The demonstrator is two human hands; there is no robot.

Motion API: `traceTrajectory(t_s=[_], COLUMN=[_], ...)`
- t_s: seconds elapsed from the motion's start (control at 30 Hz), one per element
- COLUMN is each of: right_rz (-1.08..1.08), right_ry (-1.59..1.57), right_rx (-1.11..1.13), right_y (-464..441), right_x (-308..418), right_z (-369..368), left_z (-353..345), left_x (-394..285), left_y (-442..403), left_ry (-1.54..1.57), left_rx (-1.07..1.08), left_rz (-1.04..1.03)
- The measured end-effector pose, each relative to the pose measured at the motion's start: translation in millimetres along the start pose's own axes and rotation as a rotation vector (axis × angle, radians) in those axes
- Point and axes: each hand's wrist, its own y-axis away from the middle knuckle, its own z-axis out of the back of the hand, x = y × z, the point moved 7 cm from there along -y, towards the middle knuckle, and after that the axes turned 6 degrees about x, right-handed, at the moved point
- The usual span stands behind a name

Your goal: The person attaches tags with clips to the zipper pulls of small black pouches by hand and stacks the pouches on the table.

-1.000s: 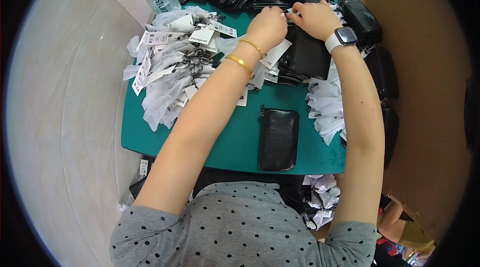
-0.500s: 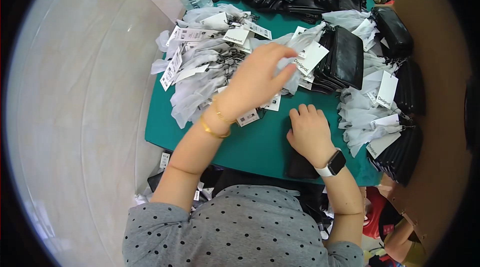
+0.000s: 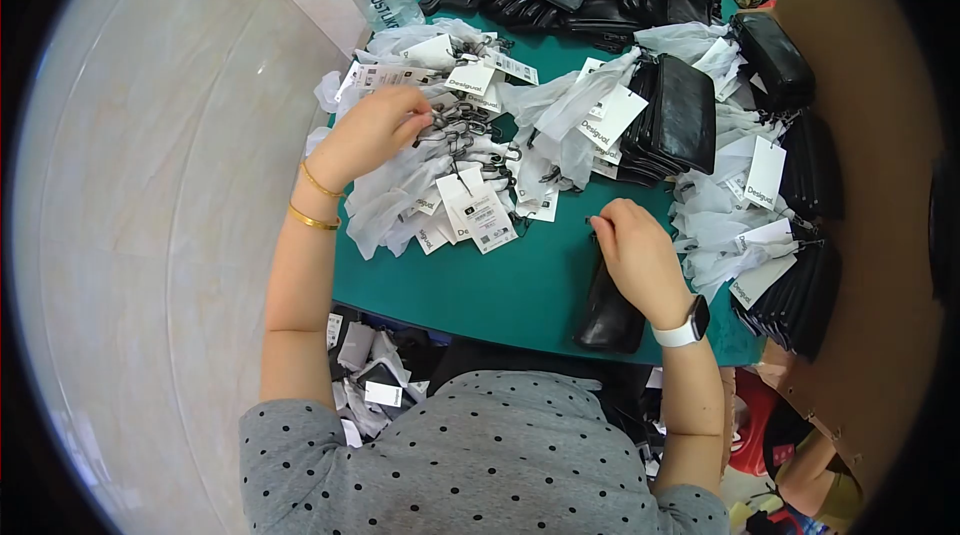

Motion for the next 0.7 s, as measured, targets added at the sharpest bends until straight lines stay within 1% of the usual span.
traceTrajectory(t_s=[0.03,0.07,0.1,0.13,0.17,0.2,0.23,0.27,0.3,0.33,0.37,0.4,0.43,0.5,0.53,0.57,0.6,0.67,0.7], right_rz=[-0.002,-0.021,-0.038,-0.039,-0.101,-0.164,-0.163,-0.12,-0.077,-0.077,-0.022,0.034,0.077,0.154,0.174,0.194,0.22,0.107,0.167], right_ry=[0.003,-0.103,-0.21,-0.209,-0.365,-0.522,-0.523,-0.67,-0.817,-0.815,-0.948,-1.079,-1.12,-1.272,-1.231,-1.19,-1.211,-1.206,-1.032], right_rx=[0.0,-0.008,-0.015,-0.018,0.013,0.045,0.042,0.009,-0.025,-0.029,-0.019,-0.009,0.023,0.121,0.188,0.255,0.311,0.423,0.259], right_y=[2.2,4.1,5.7,7.3,9.0,10.6,10.0,7.4,4.5,-0.3,-7.8,-14.9,-20.7,-26.8,-27.9,-28.6,-25.7,-15.2,-12.5], right_x=[-0.9,-3.9,-6.2,-5.2,-8.5,-11.8,-12.4,-12.3,-11.5,-5.5,9.1,21.1,28.6,47.6,57.5,66.4,75.5,77.3,74.2], right_z=[4.1,8.4,12.5,17.3,18.5,16.7,15.2,13.8,14.8,19.5,26.9,30.6,29.3,21.7,15.8,10.3,6.4,-0.8,5.1], left_z=[0.8,2.5,7.5,11.2,12.7,21.4,31.0,38.9,44.2,46.9,49.5,48.7,47.0,36.1,31.1,30.0,29.1,22.4,18.6], left_x=[2.9,5.6,10.3,13.3,12.7,8.8,3.7,-4.5,-15.9,-27.0,-37.7,-60.5,-84.9,-121.5,-129.9,-144.1,-156.9,-163.8,-164.6], left_y=[1.1,3.5,7.3,9.8,11.4,14.3,17.7,20.3,21.3,22.6,23.3,22.2,23.0,25.6,25.0,26.2,28.9,30.8,32.9], left_ry=[0.076,0.077,0.17,0.262,0.261,0.312,0.363,0.362,0.431,0.5,0.501,0.453,0.403,0.468,0.468,0.342,0.214,0.169,0.032], left_rx=[0.01,0.009,-0.029,-0.066,-0.066,-0.125,-0.184,-0.184,-0.113,-0.042,-0.041,0.003,0.046,0.197,0.198,0.166,0.132,0.134,0.05], left_rz=[0.033,0.029,0.042,0.056,0.054,0.056,0.057,0.055,0.06,0.062,0.057,-0.086,-0.229,-0.201,-0.206,-0.327,-0.446,-0.454,-0.442])
